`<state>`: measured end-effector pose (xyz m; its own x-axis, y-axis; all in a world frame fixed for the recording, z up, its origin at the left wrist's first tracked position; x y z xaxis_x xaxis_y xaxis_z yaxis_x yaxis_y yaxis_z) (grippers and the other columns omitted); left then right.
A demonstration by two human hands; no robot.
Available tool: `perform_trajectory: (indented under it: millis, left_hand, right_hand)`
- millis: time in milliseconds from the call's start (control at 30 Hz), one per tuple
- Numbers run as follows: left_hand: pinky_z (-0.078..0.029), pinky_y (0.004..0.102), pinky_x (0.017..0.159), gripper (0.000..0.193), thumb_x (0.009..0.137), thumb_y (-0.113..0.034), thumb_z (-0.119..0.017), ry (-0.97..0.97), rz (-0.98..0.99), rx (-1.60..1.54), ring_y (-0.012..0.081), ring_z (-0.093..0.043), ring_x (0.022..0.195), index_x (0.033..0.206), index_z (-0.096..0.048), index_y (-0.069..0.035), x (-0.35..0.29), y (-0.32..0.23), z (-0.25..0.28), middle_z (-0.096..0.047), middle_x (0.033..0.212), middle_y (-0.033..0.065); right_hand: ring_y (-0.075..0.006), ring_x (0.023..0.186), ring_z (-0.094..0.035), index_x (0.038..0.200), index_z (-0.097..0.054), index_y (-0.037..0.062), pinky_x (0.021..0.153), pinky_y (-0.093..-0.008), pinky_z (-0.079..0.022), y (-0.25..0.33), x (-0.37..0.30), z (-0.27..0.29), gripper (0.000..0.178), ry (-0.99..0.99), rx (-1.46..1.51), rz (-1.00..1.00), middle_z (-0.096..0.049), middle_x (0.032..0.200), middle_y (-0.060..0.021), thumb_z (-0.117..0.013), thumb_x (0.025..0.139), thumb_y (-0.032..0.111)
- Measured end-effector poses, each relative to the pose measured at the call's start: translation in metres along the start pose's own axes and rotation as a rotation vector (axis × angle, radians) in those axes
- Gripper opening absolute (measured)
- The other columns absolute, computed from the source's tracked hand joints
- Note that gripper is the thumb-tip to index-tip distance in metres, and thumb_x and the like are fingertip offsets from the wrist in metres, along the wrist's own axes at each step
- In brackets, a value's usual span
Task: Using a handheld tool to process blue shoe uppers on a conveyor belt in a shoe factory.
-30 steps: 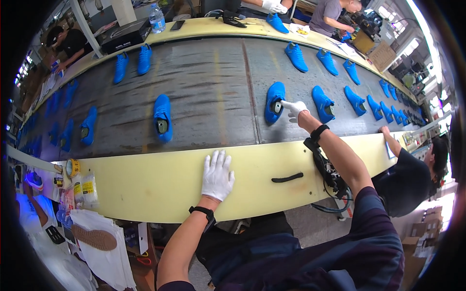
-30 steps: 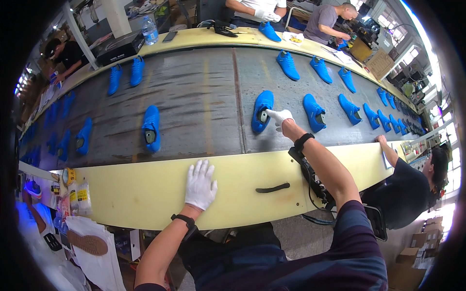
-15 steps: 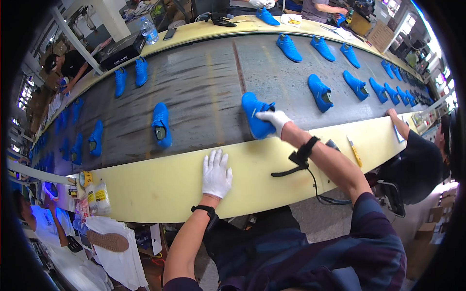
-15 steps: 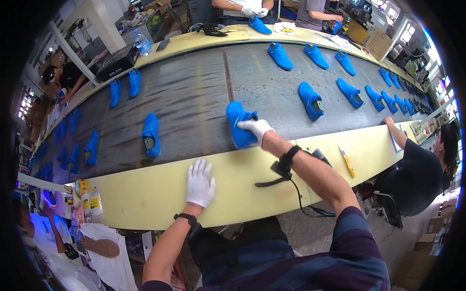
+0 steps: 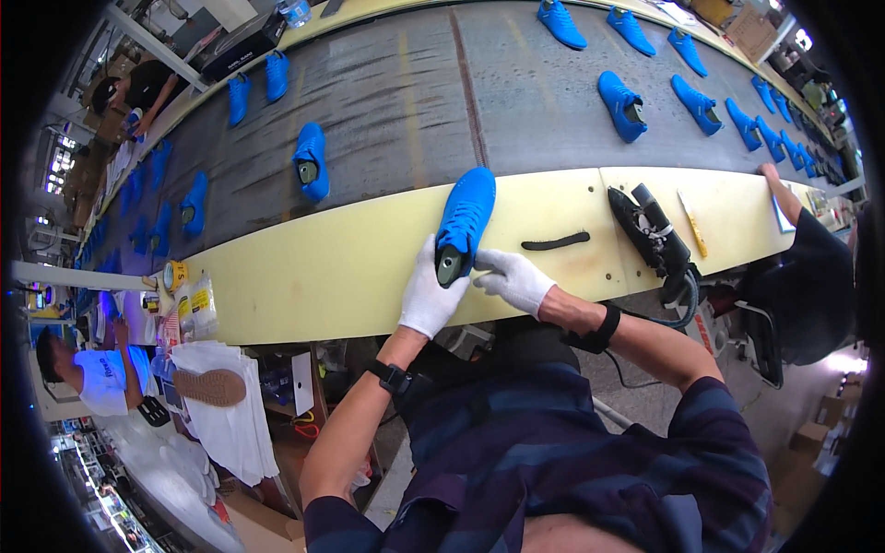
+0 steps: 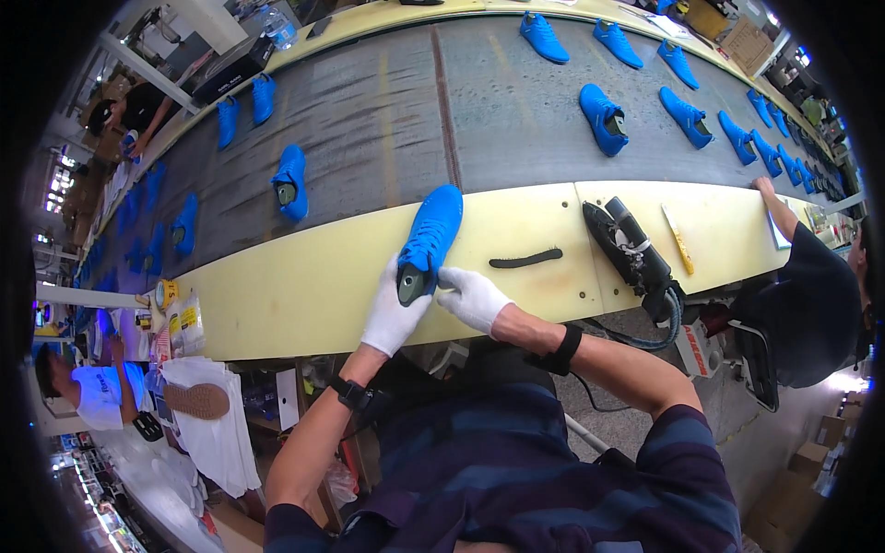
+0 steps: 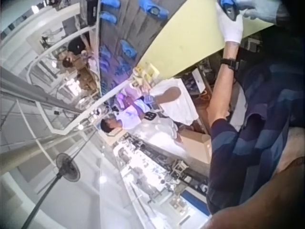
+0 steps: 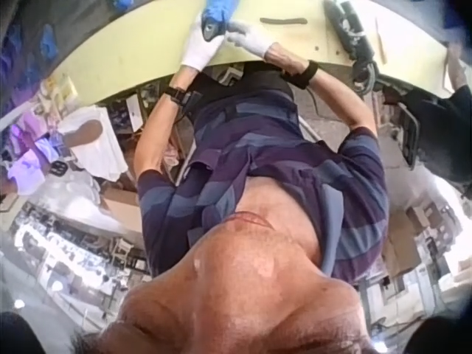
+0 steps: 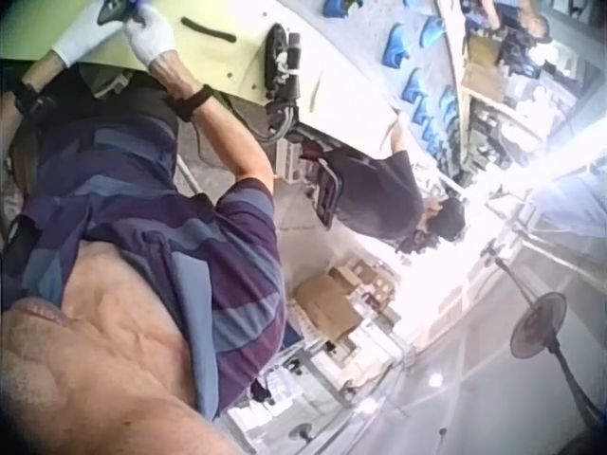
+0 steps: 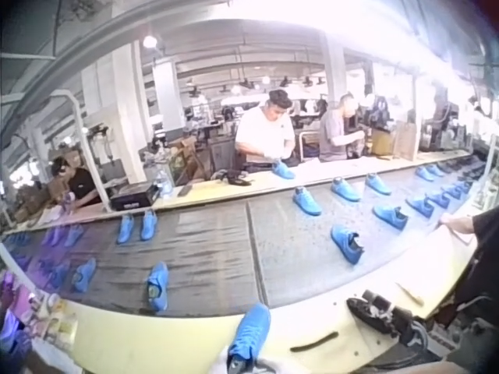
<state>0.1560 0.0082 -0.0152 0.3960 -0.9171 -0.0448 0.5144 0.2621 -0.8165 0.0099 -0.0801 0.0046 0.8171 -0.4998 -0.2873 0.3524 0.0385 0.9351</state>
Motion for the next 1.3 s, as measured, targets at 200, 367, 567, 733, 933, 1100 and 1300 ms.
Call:
perform_trajectory:
  millis: [200,367,567,733,933,1100,1300]
  left_hand:
    - [-0.046,0.0499,0.113,0.086,0.087,-0.027,-0.079,0.044,-0.045,0.105,0.0463,-0.057,0.132,0.156,-0.037,0.004,-0.018,-0.027,0.021,-0.056,0.14,0.0329]
    - [-0.057,0.0534,0.091,0.051,0.086,-0.028,-0.08,0.137,0.127,0.304,0.0476,-0.069,0.104,0.126,-0.064,0.0,0.002,-0.041,0.008,-0.073,0.104,0.0268]
    - [-0.057,0.051,0.093,0.042,0.092,-0.03,-0.073,0.053,-0.132,0.278,0.0432,-0.069,0.112,0.124,-0.067,-0.003,-0.003,-0.013,-0.007,-0.074,0.118,0.0229]
    - [-0.057,0.0512,0.094,0.039,0.1,-0.042,-0.063,0.127,0.053,0.439,0.0447,-0.069,0.115,0.122,-0.072,-0.011,-0.023,-0.02,0.005,-0.076,0.115,0.0223]
    - [-0.057,0.0526,0.091,0.037,0.1,-0.042,-0.062,0.075,0.086,0.441,0.0446,-0.069,0.114,0.117,-0.072,-0.01,-0.015,-0.023,0.0,-0.076,0.11,0.0238]
    - [-0.056,0.0565,0.09,0.064,0.097,-0.031,-0.063,0.003,0.161,0.446,0.0488,-0.071,0.107,0.151,-0.036,-0.009,0.007,-0.014,-0.017,-0.072,0.121,0.0271]
    - [-0.054,0.0605,0.094,0.065,0.095,-0.028,-0.068,0.06,0.29,0.332,0.053,-0.069,0.106,0.149,-0.039,-0.004,0.022,-0.051,-0.022,-0.061,0.135,0.0298]
  right_hand:
    - [-0.0282,0.081,-0.077,0.12,-0.073,0.005,0.074,-0.0408,-0.061,0.05,-0.017,0.022,0.027,-0.042,-0.391,0.142,-0.078,0.094,-0.0149,-0.07,0.096,0.016]
    - [-0.0376,0.081,-0.075,0.103,-0.071,0.0051,0.07,-0.0456,-0.059,0.107,0.017,-0.002,0.021,0.057,-0.828,0.393,-0.074,0.086,-0.0177,-0.073,0.089,0.021]
    - [-0.0349,0.09,-0.079,0.102,-0.083,0.0114,0.073,-0.0454,-0.062,0.114,0.047,-0.043,0.023,0.429,-1.313,0.249,-0.08,0.099,-0.0148,-0.076,0.084,0.024]
    - [-0.0216,0.078,-0.076,0.1,-0.084,0.0213,0.054,-0.0425,-0.056,0.089,0.073,-0.084,0.015,0.407,-1.586,0.122,-0.078,0.087,0.0018,-0.078,0.086,0.026]
    - [-0.0254,0.065,-0.074,0.082,-0.079,0.0119,0.042,-0.0466,-0.049,0.023,0.128,-0.104,0.016,0.458,-1.305,0.36,-0.079,0.081,-0.0077,-0.084,0.069,0.02]
    - [-0.0354,0.072,-0.077,0.103,-0.066,-0.0012,0.058,-0.0479,-0.058,0.095,0.049,-0.018,0.023,0.061,-1.198,0.335,-0.074,0.076,-0.0172,-0.071,0.088,0.015]
    - [-0.0315,0.055,-0.068,0.096,-0.056,0.0051,0.047,-0.044,-0.053,0.077,0.009,0.014,0.014,-0.395,-1.07,0.371,-0.064,0.073,-0.0122,-0.066,0.09,0.013]
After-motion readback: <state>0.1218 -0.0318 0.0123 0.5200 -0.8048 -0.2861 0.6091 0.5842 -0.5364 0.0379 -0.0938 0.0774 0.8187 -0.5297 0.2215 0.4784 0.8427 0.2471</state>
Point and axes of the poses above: each hand's wrist, its own x-axis towards the middle knuckle, its own z-axis out of the back of the hand, y = z × x, the point moved 8 cm from there along x, towards the middle knuckle
